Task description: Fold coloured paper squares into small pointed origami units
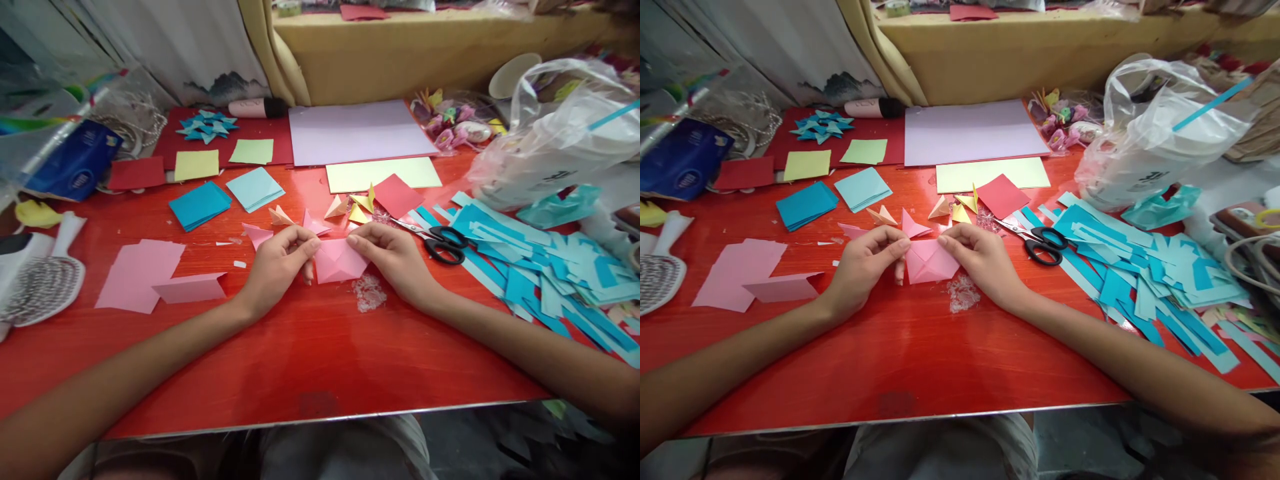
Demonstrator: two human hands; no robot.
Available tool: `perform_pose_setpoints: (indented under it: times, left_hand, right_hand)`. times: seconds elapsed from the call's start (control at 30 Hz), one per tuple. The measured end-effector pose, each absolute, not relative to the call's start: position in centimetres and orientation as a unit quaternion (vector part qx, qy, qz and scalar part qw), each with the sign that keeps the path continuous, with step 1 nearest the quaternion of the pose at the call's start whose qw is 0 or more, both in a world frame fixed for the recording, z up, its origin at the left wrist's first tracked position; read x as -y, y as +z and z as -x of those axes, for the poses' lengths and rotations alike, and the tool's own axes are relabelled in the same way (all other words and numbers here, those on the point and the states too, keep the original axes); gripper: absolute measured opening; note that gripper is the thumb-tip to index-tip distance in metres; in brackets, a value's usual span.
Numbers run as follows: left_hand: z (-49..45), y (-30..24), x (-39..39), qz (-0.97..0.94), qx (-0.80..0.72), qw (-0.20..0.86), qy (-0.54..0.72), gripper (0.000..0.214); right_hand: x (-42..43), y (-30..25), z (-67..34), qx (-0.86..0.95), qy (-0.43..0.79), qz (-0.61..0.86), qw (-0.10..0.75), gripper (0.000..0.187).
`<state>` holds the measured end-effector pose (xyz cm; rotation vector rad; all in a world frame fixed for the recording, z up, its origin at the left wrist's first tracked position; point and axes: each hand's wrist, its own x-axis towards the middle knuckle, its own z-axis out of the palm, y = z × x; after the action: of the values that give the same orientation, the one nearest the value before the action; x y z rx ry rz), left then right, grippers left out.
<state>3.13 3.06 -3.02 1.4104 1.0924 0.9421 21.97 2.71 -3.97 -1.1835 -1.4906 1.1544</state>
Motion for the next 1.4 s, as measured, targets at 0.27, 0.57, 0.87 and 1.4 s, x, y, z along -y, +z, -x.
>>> perform_pose_setpoints:
  times: [0.27,0.57,0.87,1.4]
  left_hand:
    - [-3.2,-3.22,-3.6,-0.523,-0.463,0.568,0.435,0.015]
    - [-3.16,-2.6,-2.87,-0.646,-0.445,0.545,0.298,0.019]
    - [-3.1,-3.02,-2.94,-0.67,-0.457,0.515,0.277,0.02]
    - [-3.17,-3.11,-3.22,-0.604,-0.452,0.548,0.361,0.015]
  right_hand:
    - [-2.8,-3.94,-21.46,0.576,0.556,0.41,0.436,0.024]
    - [-2.81,-4.35,-22.2,0.619,0.486,0.478,0.389,0.022]
    - [-2.8,-3.79,-21.93,0.623,0.526,0.441,0.375,0.022]
    - [-2.9,-3.65,-21.85,0.644,0.488,0.463,0.363,0.027]
